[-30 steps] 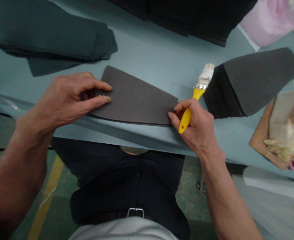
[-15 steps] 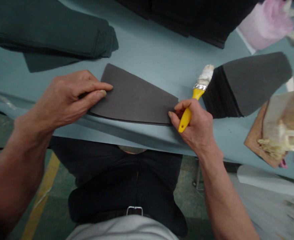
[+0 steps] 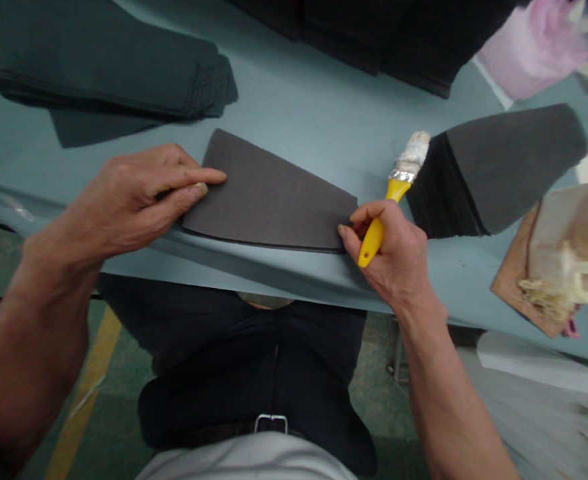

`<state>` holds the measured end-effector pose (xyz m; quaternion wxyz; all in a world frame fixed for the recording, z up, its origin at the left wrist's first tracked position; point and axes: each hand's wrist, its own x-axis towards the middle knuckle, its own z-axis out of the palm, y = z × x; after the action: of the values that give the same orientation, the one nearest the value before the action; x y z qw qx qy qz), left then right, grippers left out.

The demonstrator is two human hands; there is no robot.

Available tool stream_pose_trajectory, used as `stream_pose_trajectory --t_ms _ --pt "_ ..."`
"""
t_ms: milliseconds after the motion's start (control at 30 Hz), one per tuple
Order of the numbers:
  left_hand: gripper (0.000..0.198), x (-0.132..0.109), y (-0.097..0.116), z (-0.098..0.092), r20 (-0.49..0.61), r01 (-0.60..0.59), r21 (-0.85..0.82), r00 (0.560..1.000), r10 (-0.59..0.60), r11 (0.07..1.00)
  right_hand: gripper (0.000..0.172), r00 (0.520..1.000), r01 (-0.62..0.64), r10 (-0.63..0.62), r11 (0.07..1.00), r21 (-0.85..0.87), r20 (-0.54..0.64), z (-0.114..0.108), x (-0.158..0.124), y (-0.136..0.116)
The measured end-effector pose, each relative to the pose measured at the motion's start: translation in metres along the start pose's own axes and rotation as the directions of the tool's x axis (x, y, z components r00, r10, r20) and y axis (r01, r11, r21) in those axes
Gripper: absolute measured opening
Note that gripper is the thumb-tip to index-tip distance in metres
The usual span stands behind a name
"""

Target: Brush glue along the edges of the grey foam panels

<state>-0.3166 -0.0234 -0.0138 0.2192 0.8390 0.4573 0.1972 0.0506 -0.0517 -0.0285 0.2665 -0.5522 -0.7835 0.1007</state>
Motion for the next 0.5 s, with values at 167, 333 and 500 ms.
stream_pose_trajectory --t_ms 167,333,500 --pt "0.046 -0.0003 -0.0020 0.0005 0.002 -0.016 -0.019 1.000 0.016 1.000 0.021 1.000 -0.005 0.005 1.000 -0.021 0.001 -0.0009 0.0000 -0.0015" --pt "0.047 -0.0019 -0.0018 0.0042 -0.018 -0.027 0.004 0.999 0.027 1.000 0.020 1.000 0.015 -0.015 0.999 -0.036 -0.004 -0.0024 0.0010 -0.0053" --pt "0.043 -0.0039 -0.0039 0.0092 -0.037 0.000 0.019 0.999 0.000 1.000 0.021 1.000 0.005 -0.004 0.998 -0.063 0.012 -0.0040 0.0017 -0.0079"
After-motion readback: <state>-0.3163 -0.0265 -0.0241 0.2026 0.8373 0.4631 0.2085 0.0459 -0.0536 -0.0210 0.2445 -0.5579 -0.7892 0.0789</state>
